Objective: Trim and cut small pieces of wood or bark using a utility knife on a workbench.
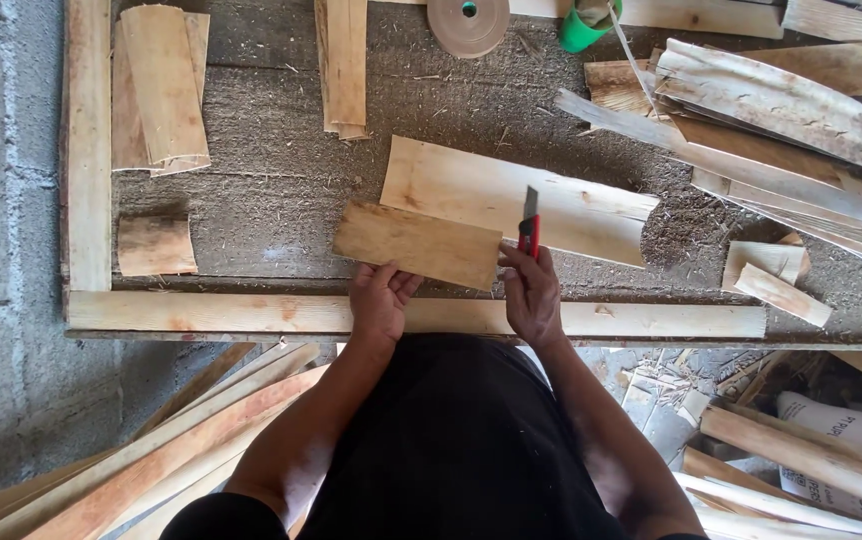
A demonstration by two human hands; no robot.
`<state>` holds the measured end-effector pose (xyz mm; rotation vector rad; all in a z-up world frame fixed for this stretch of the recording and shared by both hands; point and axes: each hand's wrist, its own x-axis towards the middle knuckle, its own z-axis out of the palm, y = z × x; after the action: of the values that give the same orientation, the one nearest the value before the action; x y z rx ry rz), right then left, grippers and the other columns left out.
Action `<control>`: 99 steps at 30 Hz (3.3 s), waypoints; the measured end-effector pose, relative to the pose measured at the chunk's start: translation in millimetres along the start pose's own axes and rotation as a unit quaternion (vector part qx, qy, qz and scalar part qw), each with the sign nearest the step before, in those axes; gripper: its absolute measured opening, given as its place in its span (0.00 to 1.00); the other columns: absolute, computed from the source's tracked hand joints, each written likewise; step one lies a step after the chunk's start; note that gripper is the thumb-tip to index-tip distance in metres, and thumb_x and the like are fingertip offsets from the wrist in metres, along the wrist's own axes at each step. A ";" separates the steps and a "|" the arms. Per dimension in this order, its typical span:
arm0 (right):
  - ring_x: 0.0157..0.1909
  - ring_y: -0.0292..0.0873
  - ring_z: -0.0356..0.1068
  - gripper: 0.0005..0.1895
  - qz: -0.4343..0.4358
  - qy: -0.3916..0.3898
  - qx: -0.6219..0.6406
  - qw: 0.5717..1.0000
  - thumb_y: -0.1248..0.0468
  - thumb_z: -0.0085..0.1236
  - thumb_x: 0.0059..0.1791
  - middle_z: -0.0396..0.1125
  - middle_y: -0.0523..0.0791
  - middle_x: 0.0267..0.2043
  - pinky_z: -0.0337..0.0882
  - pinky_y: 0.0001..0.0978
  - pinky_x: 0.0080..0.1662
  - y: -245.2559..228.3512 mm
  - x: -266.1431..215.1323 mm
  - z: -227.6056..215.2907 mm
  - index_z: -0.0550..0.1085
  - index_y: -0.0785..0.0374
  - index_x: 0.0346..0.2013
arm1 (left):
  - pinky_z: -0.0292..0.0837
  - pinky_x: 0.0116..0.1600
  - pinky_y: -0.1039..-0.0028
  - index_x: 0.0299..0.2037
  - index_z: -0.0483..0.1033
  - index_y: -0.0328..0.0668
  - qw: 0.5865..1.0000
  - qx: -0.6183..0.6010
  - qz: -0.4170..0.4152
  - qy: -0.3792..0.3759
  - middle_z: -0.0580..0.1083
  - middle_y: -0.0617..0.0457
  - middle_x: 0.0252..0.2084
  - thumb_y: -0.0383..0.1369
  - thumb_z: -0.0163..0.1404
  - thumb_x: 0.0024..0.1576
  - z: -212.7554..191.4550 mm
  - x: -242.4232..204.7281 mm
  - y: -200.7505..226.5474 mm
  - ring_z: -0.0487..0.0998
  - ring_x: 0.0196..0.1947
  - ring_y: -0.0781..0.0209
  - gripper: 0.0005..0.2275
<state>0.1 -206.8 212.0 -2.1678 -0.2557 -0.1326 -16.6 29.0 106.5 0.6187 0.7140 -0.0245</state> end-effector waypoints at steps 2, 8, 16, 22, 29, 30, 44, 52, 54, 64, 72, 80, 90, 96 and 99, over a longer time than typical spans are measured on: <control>0.47 0.43 0.74 0.19 0.042 -0.001 0.016 0.999 0.71 0.55 0.53 0.68 0.52 0.49 0.77 0.34 0.47 -1.6 0.9 2.9 0.73 0.66 0.60 | 0.83 0.49 0.61 0.50 0.74 0.43 1.000 -0.002 -0.005 -0.016 0.79 0.49 0.44 0.25 0.49 0.61 1.9 -7.4 0.9 0.83 0.41 0.55 0.09; 0.41 0.34 0.69 0.25 0.200 0.075 0.162 0.963 0.69 0.65 0.48 0.67 0.46 0.47 0.75 0.25 0.41 26.6 -3.4 12.6 0.73 0.67 0.59 | 0.80 0.54 0.64 0.51 0.73 0.41 0.987 0.079 0.011 -0.142 0.79 0.50 0.47 0.23 0.50 0.60 8.1 -9.0 2.1 0.82 0.47 0.56 0.10; 0.41 0.36 0.70 0.22 0.174 0.262 0.253 0.915 0.75 0.61 0.48 0.66 0.42 0.47 0.78 0.27 0.41 51.3 2.0 -59.4 0.73 0.62 0.57 | 0.74 0.59 0.59 0.57 0.71 0.38 0.695 0.631 0.336 -0.076 0.75 0.44 0.52 0.21 0.50 0.54 20.1 34.3 52.9 0.77 0.54 0.46 0.19; 0.52 0.37 0.69 0.24 0.100 0.330 0.270 0.899 0.79 0.62 0.52 0.67 0.44 0.51 0.77 0.27 0.57 64.2 -12.4 -103.8 0.71 0.67 0.62 | 0.67 0.61 0.52 0.57 0.74 0.36 0.571 0.654 0.485 -0.106 0.72 0.40 0.51 0.20 0.55 0.49 12.5 101.0 55.8 0.71 0.55 0.37 0.23; 0.59 0.45 0.72 0.24 0.073 0.362 0.348 0.862 0.78 0.62 0.52 0.70 0.48 0.57 0.78 0.37 0.62 75.9 -25.0 -132.4 0.71 0.67 0.62 | 0.65 0.62 0.48 0.33 0.75 0.47 0.527 0.627 0.544 -0.184 0.76 0.47 0.48 0.29 0.58 0.52 67.9 71.0 87.7 0.75 0.50 0.46 0.04; 0.61 0.47 0.72 0.24 0.054 0.364 0.366 0.855 0.77 0.64 0.52 0.70 0.50 0.59 0.77 0.39 0.65 79.8 -26.5 -136.3 0.71 0.66 0.62 | 0.62 0.62 0.43 0.32 0.74 0.46 0.510 0.596 0.576 -0.229 0.77 0.45 0.48 0.31 0.57 0.54 75.5 64.9 91.7 0.76 0.45 0.49 0.05; 0.66 0.49 0.70 0.24 0.084 0.360 0.378 0.849 0.74 0.67 0.51 0.69 0.48 0.62 0.74 0.45 0.68 54.8 -4.6 -153.3 0.72 0.59 0.60 | 0.66 0.29 0.74 0.38 0.74 0.39 0.927 0.354 0.010 -0.122 0.70 0.58 0.27 0.36 0.50 0.66 35.1 156.6 38.3 0.64 0.24 0.71 0.09; 0.52 0.37 0.71 0.21 0.087 0.305 0.380 0.869 0.74 0.61 0.56 0.70 0.46 0.58 0.73 0.22 0.48 80.9 -3.8 -137.8 0.71 0.63 0.63 | 0.64 0.30 0.71 0.37 0.78 0.36 0.896 0.441 0.057 0.011 0.71 0.57 0.25 0.35 0.52 0.63 33.6 189.6 32.7 0.64 0.24 0.68 0.09; 0.42 0.34 0.67 0.21 0.087 0.306 0.371 0.873 0.74 0.61 0.56 0.71 0.45 0.54 0.66 0.19 0.37 85.9 -5.7 -137.8 0.72 0.64 0.64 | 0.69 0.36 0.70 0.37 0.80 0.36 0.880 0.449 0.146 0.054 0.75 0.55 0.28 0.36 0.55 0.61 29.6 198.5 30.3 0.72 0.27 0.66 0.10; 0.40 0.34 0.68 0.24 0.111 0.283 0.380 0.873 0.77 0.58 0.55 0.72 0.45 0.51 0.69 0.21 0.38 102.5 5.6 -117.8 0.70 0.65 0.66 | 0.61 0.74 0.51 0.59 0.71 0.32 0.514 0.667 0.530 -0.099 0.68 0.37 0.63 0.29 0.52 0.61 29.6 48.6 25.6 0.66 0.69 0.38 0.17; 0.45 0.33 0.74 0.27 0.229 0.173 0.215 0.933 0.78 0.54 0.49 0.72 0.45 0.53 0.80 0.22 0.47 82.3 52.0 -39.8 0.69 0.69 0.63 | 0.50 0.76 0.58 0.66 0.68 0.32 0.391 0.788 0.456 -0.136 0.63 0.40 0.72 0.29 0.51 0.57 -8.4 61.3 -18.5 0.55 0.75 0.43 0.24; 0.42 0.29 0.66 0.27 0.166 0.129 0.203 0.956 0.77 0.55 0.52 0.67 0.44 0.51 0.70 0.18 0.42 131.3 76.5 17.7 0.65 0.73 0.68 | 0.50 0.75 0.54 0.63 0.69 0.34 0.393 0.809 0.375 -0.226 0.68 0.39 0.62 0.35 0.52 0.57 5.0 62.9 20.7 0.60 0.70 0.37 0.23; 0.38 0.28 0.65 0.26 0.194 0.126 0.171 0.958 0.77 0.54 0.52 0.68 0.44 0.49 0.69 0.19 0.37 157.4 86.7 26.6 0.66 0.72 0.66 | 0.42 0.73 0.41 0.62 0.71 0.46 0.336 0.773 0.467 -0.268 0.69 0.48 0.66 0.34 0.49 0.58 -3.0 118.0 30.0 0.58 0.73 0.47 0.20; 0.33 0.28 0.65 0.26 0.203 0.139 0.192 0.950 0.77 0.54 0.51 0.69 0.44 0.48 0.68 0.21 0.32 166.0 97.2 41.5 0.67 0.72 0.65 | 0.52 0.76 0.49 0.58 0.76 0.46 0.349 0.780 0.474 -0.213 0.70 0.48 0.66 0.34 0.49 0.61 -3.8 117.9 23.5 0.59 0.73 0.47 0.15; 0.33 0.33 0.65 0.26 0.229 0.140 0.160 0.950 0.76 0.54 0.51 0.69 0.47 0.44 0.68 0.25 0.34 174.3 100.5 49.2 0.68 0.71 0.66 | 0.62 0.68 0.55 0.55 0.78 0.38 0.382 0.772 0.487 -0.146 0.72 0.49 0.56 0.32 0.51 0.58 10.3 80.2 28.4 0.67 0.67 0.48 0.15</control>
<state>138.4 -250.0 63.9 -1.8022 0.3672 -0.1225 57.3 61.5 77.7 2.7535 -0.4352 0.3428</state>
